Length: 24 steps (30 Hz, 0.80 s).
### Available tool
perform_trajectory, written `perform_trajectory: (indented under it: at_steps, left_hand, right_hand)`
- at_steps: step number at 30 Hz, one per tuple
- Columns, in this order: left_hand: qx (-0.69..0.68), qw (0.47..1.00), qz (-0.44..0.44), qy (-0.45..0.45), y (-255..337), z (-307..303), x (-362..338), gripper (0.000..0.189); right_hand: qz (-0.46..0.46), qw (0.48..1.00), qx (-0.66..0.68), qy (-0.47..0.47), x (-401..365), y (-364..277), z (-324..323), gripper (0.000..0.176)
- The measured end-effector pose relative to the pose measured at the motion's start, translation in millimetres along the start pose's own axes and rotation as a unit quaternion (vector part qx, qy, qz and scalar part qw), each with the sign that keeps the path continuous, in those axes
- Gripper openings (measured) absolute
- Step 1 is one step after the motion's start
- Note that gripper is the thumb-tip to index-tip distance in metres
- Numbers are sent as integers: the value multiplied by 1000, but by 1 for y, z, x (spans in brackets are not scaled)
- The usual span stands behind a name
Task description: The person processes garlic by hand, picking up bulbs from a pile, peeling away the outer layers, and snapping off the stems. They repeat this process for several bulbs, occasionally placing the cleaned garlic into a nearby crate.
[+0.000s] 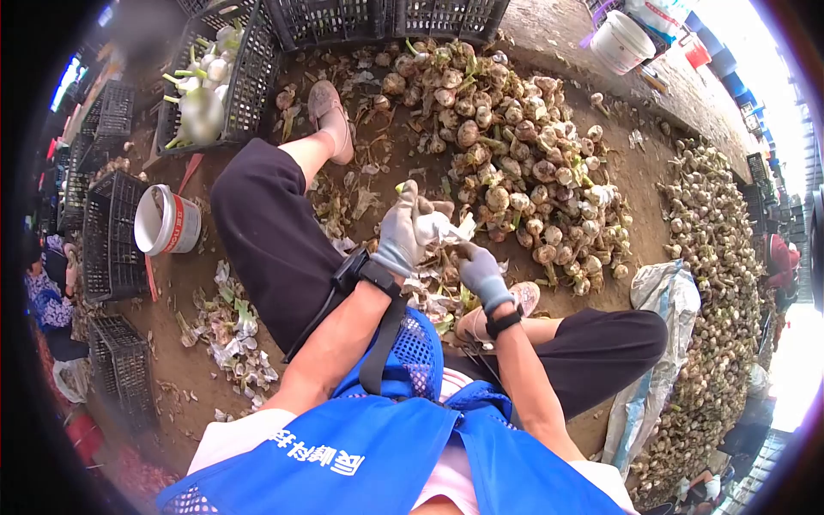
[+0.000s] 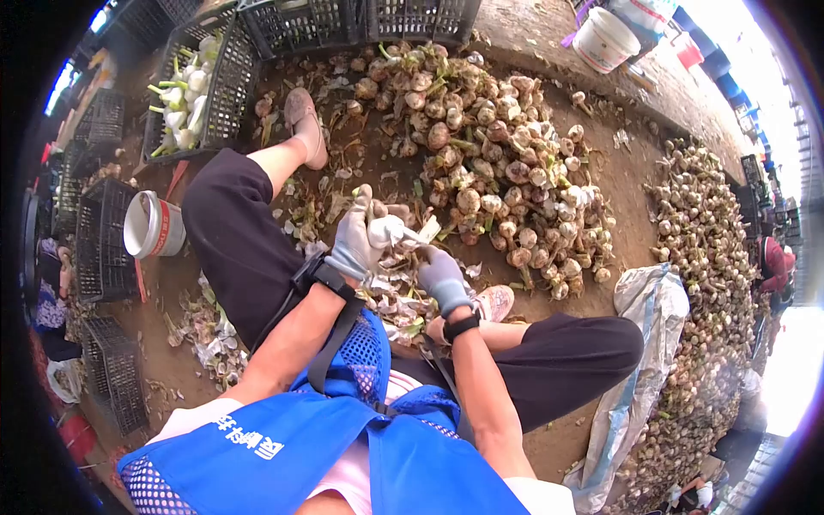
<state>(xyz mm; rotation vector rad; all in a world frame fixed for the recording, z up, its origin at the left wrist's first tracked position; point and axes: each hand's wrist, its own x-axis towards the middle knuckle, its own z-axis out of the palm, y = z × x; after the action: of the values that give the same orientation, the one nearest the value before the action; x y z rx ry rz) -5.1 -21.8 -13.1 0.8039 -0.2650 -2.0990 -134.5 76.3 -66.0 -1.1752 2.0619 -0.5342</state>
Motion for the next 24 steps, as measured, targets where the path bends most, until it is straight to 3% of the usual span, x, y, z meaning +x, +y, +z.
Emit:
perform_trajectory:
  at_steps: [1, 2, 3, 4, 5, 7, 8, 9, 10, 11, 12, 13, 15, 16, 17, 18, 19, 21, 22, 23, 24]
  left_hand:
    - [58, 996, 63, -18, -3, -7, 3, 37]
    - [141, 986, 90, -23, 1, -6, 3, 36]
    - [223, 968, 113, -27, 2, -4, 2, 35]
    - [214, 969, 116, -28, -4, -5, 9, 34]
    - [310, 932, 166, -84, -8, -11, 10, 32]
    - [397, 909, 104, -76, 1, 2, -2, 35]
    - [309, 942, 75, -106, 5, 0, -1, 38]
    - [217, 966, 48, -131, 8, -2, 0, 41]
    - [128, 980, 84, -124, 4, -3, -2, 46]
    - [127, 980, 85, -124, 4, -5, -2, 46]
    - [37, 998, 13, -40, 6, -5, 1, 46]
    - [-55, 996, -57, 44, 9, -5, 5, 46]
    - [-151, 984, -50, 85, 0, -27, 21, 42]
    - [-99, 989, -57, 89, 3, -29, 21, 40]
    - [-48, 992, -63, 97, 3, -32, 18, 38]
    - [5, 993, -80, 81, -4, -40, 20, 36]
    - [62, 992, -91, 68, -15, -58, 31, 34]
    - [190, 973, 111, -71, -56, -143, 93, 34]
    - [147, 985, 81, 39, -57, -141, 82, 33]
    - [93, 985, 27, 145, -66, -121, 57, 33]
    - [65, 966, 20, 251, -44, -70, 36, 30]
  right_hand:
    - [-29, 996, -77, 40, -8, -14, -12, 29]
    - [-79, 994, -9, 70, -18, -28, -24, 35]
    - [-79, 995, 27, 62, -26, -50, -37, 28]
    - [-81, 994, 58, 51, -28, -61, -38, 25]
    - [-83, 991, 89, 45, -27, -68, -36, 22]
    - [-96, 985, 133, 56, -13, -44, -15, 18]
    - [-49, 954, 297, -13, -7, -32, -9, 16]
    - [1, 889, 450, -83, -5, -27, -5, 15]
    - [90, 875, 470, -70, -5, -28, -2, 15]
    - [89, 876, 469, -71, -3, -20, 6, 15]
    - [45, 981, 141, -125, 2, -6, 18, 18]
    - [-8, 965, -207, -160, 3, -9, 19, 23]
    - [48, 946, -272, -170, -10, -29, 5, 40]
    - [21, 967, -229, -105, -12, -36, -6, 55]
    - [-99, 978, -182, 34, -11, -33, -8, 64]
    - [-172, 969, -148, 95, -11, -55, -20, 71]
    - [-226, 961, -138, 79, -7, -68, -20, 73]
    - [-317, 943, -91, 37, 14, -93, -3, 68]
    - [-196, 938, 253, -133, 28, -64, 20, 63]
    - [-38, 906, 381, -180, 36, -57, 23, 52]
    - [5, 848, 486, -211, 45, -57, 24, 46]
